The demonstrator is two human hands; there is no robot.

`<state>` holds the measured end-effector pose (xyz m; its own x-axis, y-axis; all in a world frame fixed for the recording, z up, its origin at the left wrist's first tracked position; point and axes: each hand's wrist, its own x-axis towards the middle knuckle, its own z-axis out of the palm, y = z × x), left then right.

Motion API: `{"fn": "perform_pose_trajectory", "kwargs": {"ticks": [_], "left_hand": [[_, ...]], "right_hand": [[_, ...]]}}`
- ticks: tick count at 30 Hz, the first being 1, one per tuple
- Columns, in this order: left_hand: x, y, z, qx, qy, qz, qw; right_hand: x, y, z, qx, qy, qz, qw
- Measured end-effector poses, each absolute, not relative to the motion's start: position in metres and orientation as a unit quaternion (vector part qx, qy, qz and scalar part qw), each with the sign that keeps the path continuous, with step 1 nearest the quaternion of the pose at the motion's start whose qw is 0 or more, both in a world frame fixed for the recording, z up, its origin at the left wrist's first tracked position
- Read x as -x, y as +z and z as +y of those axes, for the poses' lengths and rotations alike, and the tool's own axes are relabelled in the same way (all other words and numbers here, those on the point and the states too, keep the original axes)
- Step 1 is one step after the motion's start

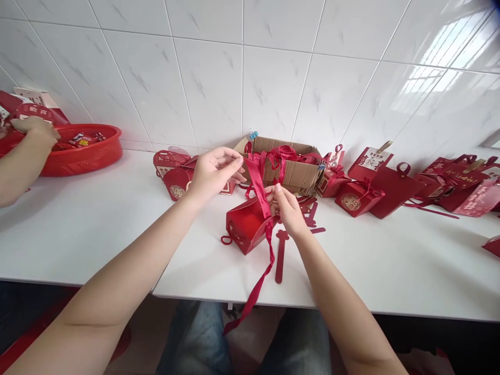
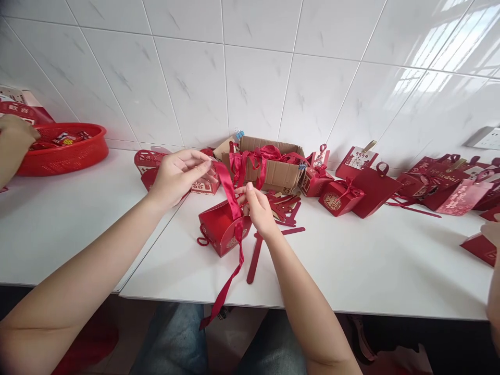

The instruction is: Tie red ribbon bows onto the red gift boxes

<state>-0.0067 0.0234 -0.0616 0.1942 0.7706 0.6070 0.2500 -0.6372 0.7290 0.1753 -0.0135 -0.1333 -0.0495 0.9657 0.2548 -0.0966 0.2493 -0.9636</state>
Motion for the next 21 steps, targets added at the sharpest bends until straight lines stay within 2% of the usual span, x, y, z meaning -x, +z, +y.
{"fn": "perform_pose_trajectory", "kwargs": {"ticks": [2,4,8,12,15,18,21], "left_hand": [[0.002,-0.062,0.018,-0.748,0.511,0.322,0.277],[-0.003,-0.064,0.011,-0.773,0.498,0.303,0.251],[-0.005,-0.071,0.004,-0.848,0.427,0.283,0.137],[-0.001,-0.080,0.010,-0.906,0.348,0.241,0.000],[0.001,-0.085,0.015,-0.905,0.343,0.244,-0.055],[0.004,-0.088,0.017,-0.896,0.357,0.256,-0.058],[0.010,-0.087,0.013,-0.889,0.365,0.277,0.006]], "right_hand": [[-0.179,-0.131,-0.014,0.389,0.498,-0.547,0.549],[-0.182,-0.129,-0.014,0.373,0.530,-0.549,0.527],[-0.185,-0.126,-0.015,0.341,0.572,-0.546,0.508],[-0.184,-0.128,-0.017,0.355,0.560,-0.550,0.507],[-0.183,-0.129,-0.019,0.352,0.550,-0.553,0.518],[-0.184,-0.129,-0.020,0.354,0.545,-0.559,0.514],[-0.185,-0.128,-0.021,0.356,0.545,-0.561,0.511]]}}
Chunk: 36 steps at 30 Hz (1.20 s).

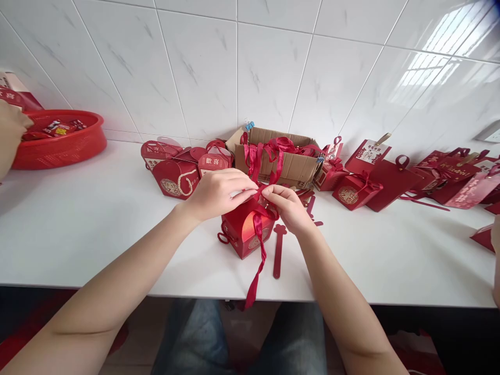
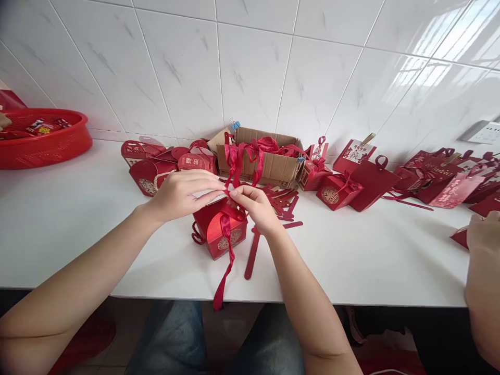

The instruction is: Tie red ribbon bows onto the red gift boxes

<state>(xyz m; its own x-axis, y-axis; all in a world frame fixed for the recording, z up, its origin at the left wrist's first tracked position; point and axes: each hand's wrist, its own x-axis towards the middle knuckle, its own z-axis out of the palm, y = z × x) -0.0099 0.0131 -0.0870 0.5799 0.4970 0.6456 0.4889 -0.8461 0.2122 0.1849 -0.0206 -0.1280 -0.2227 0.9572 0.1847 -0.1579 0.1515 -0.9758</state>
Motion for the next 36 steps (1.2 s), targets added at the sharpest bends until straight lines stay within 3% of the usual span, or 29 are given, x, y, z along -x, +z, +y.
{"fn": "perform_pose_trajectory", "kwargs": {"ticks": [7,15,36], "left_hand": [[0.036,-0.097,0.006,-0.872,0.277,0.363,0.175],[0.034,-0.116,0.010,-0.768,0.401,0.395,0.306],[0.025,-0.123,0.002,-0.756,0.404,0.369,0.359]], "right_hand": [[-0.179,-0.127,-0.024,0.399,0.519,-0.532,0.537],[-0.171,-0.133,-0.021,0.463,0.455,-0.545,0.531],[-0.162,-0.129,-0.021,0.426,0.509,-0.575,0.479]]}}
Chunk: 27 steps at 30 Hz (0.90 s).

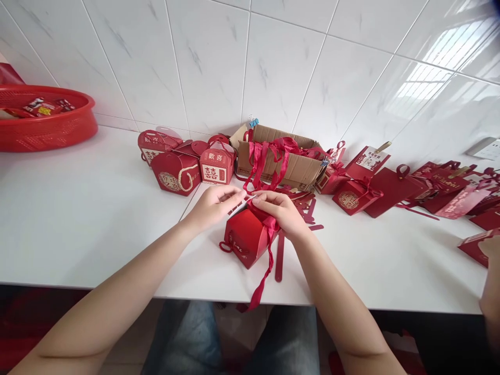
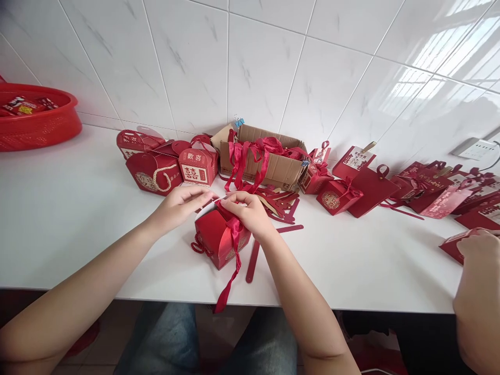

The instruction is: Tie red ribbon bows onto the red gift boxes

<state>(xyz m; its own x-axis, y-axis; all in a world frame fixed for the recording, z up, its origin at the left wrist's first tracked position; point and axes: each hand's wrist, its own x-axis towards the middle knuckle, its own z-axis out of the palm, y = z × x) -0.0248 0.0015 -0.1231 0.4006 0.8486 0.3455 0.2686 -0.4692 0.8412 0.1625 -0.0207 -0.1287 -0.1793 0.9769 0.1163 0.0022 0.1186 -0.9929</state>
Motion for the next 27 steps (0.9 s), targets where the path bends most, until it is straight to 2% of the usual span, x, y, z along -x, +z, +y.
{"fn": "perform_pose_trajectory", "kwargs": {"ticks": [8,14,17,23,27], "left_hand": [[0.024,-0.122,0.001,-0.713,0.404,0.382,0.428],[0.032,-0.121,0.008,-0.551,0.457,0.354,0.602],[0.036,-0.117,0.017,-0.453,0.506,0.331,0.655],[0.047,-0.114,0.034,-0.282,0.635,0.300,0.654],[0.052,-0.118,0.042,-0.254,0.665,0.266,0.650]], "right_hand": [[-0.162,-0.133,-0.018,0.409,0.548,-0.555,0.473],[-0.165,-0.134,-0.018,0.363,0.545,-0.562,0.505],[-0.174,-0.135,-0.019,0.326,0.544,-0.592,0.496],[-0.201,-0.143,-0.008,0.233,0.564,-0.694,0.382],[-0.208,-0.149,-0.001,0.229,0.542,-0.722,0.363]]}}
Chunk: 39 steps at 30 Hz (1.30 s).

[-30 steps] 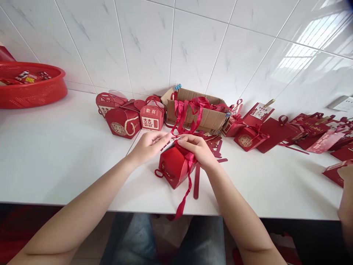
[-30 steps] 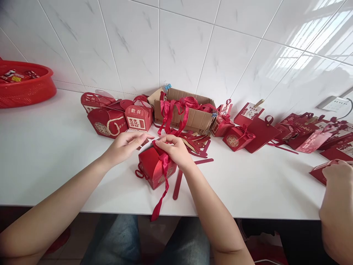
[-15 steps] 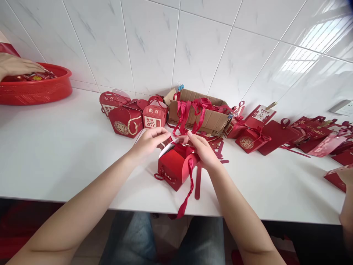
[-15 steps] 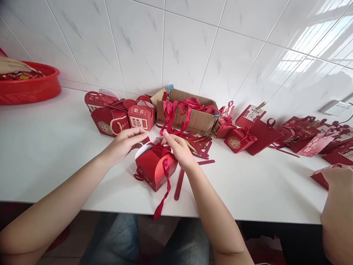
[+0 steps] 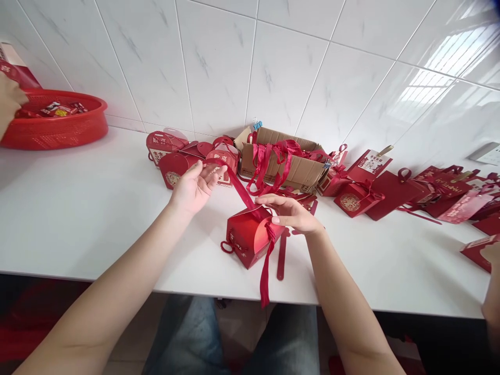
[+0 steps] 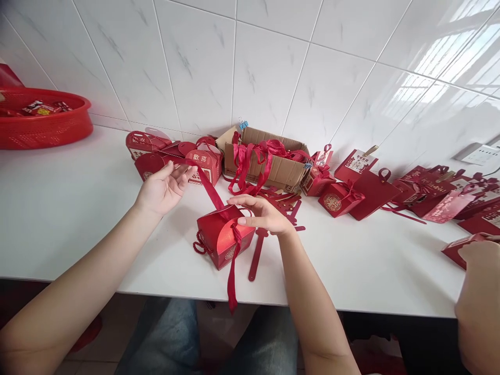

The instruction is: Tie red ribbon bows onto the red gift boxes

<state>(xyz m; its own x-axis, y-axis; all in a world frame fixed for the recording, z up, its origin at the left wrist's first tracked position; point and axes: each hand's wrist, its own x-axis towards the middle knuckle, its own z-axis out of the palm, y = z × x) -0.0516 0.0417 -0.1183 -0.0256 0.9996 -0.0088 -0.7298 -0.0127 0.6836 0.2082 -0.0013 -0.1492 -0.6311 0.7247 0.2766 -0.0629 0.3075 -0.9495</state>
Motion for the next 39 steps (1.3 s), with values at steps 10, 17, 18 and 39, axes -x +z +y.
{"fn": "perform_pose_trajectory", "kwargs": {"ticks": [10,17,18,39], "left_hand": [[0.056,-0.128,0.054,-0.243,0.725,0.213,0.608],[0.058,-0.134,0.059,-0.295,0.725,0.223,0.581],[0.058,-0.134,0.058,-0.303,0.724,0.230,0.576],[0.045,-0.147,0.034,-0.709,0.399,0.431,0.391]], "right_hand": [[-0.204,-0.155,-0.001,0.236,0.534,-0.730,0.355],[-0.199,-0.154,-0.003,0.265,0.487,-0.741,0.379],[-0.198,-0.155,-0.003,0.274,0.480,-0.740,0.383],[-0.172,-0.163,-0.008,0.556,0.153,-0.593,0.561]]}}
